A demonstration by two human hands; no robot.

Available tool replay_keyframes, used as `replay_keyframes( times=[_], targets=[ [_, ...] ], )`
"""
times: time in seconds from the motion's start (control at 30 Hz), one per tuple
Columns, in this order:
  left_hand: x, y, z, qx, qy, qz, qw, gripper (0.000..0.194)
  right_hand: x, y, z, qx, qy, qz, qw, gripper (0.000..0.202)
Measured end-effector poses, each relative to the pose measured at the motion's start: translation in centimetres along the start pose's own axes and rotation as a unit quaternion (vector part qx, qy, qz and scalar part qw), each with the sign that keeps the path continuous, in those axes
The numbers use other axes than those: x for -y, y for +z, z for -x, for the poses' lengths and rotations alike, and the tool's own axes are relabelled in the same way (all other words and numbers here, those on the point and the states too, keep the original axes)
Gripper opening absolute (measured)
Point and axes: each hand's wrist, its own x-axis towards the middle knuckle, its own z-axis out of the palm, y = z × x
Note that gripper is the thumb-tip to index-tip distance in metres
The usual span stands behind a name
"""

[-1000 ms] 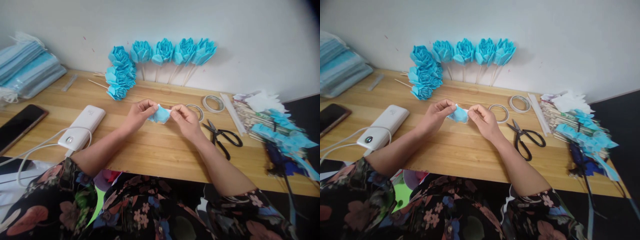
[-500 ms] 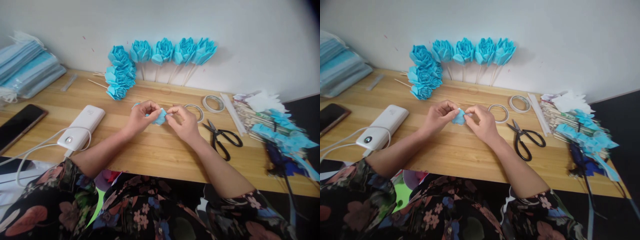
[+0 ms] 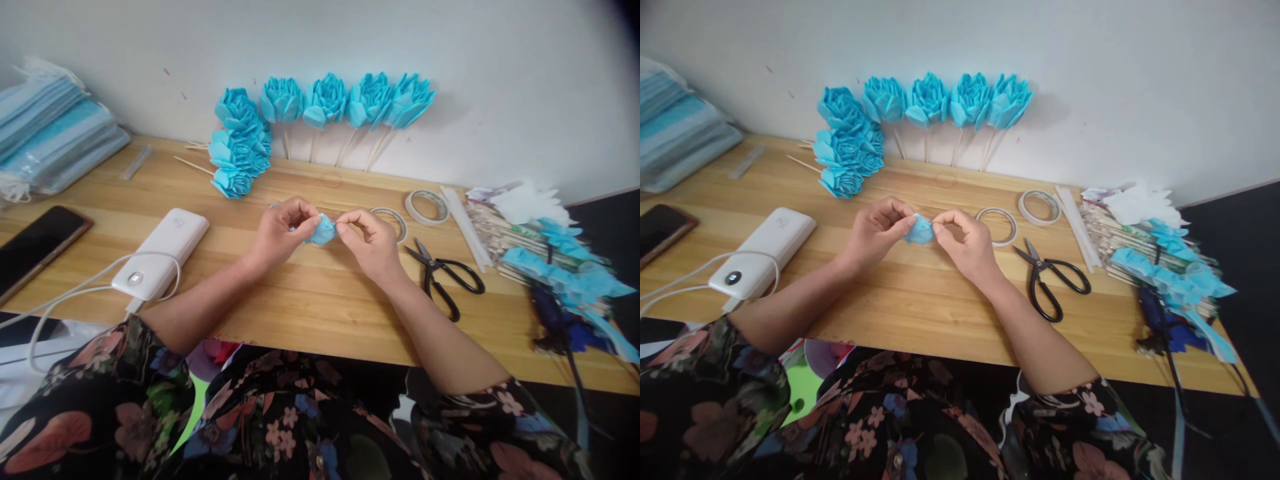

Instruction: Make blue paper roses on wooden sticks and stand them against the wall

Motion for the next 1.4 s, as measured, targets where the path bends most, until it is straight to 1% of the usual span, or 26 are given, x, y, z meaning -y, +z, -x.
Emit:
replay_keyframes(
  times=[0.13,0.23,0.33,0.43,0.57,0.77,1.03,1.27,1.4],
  targets=[
    [-0.1,0.0,0.1,0.0,0.009,-0.021,1.0,0.027,0.4,-0.2,0.0,0.016,0.017,-0.008,1.0,0.014],
    [-0.2,0.0,0.1,0.001,0.021,-0.038,0.999,0.026,0.7,-0.3,0.1,0.027,0.005,-0.012,1.0,0.016],
    [-0.3,0.0,0.2,0.016,0.029,-0.054,0.998,0.024,0.8,-0.2,0.1,0.022,-0.013,0.009,1.0,0.012],
    [-0.3,0.1,0.2,0.027,0.03,-0.062,0.997,0.023,0.8,-0.1,0.0,0.012,-0.015,0.028,0.999,0.013],
    [-0.2,0.2,0.3,0.022,0.021,-0.043,0.999,0.025,0.4,0.1,0.1,0.003,-0.001,0.002,1.0,0.016],
    [0.0,0.4,0.2,-0.001,0.007,0.002,1.0,0.026,-0.2,0.3,0.1,-0.013,0.024,-0.036,0.999,0.021],
    [0.1,0.2,0.0,-0.009,-0.036,0.06,0.997,0.03,-0.5,0.7,-0.3,-0.041,0.054,-0.092,0.993,0.036],
    [0.8,0.2,0.0,-0.021,-0.108,0.128,0.986,0.029,-0.5,1.0,-0.3,-0.034,0.078,-0.152,0.985,0.039],
    [0.8,0.3,0.0,-0.018,-0.124,0.14,0.982,0.028,-0.9,1.2,-0.3,-0.039,0.099,-0.167,0.98,0.044]
  ],
)
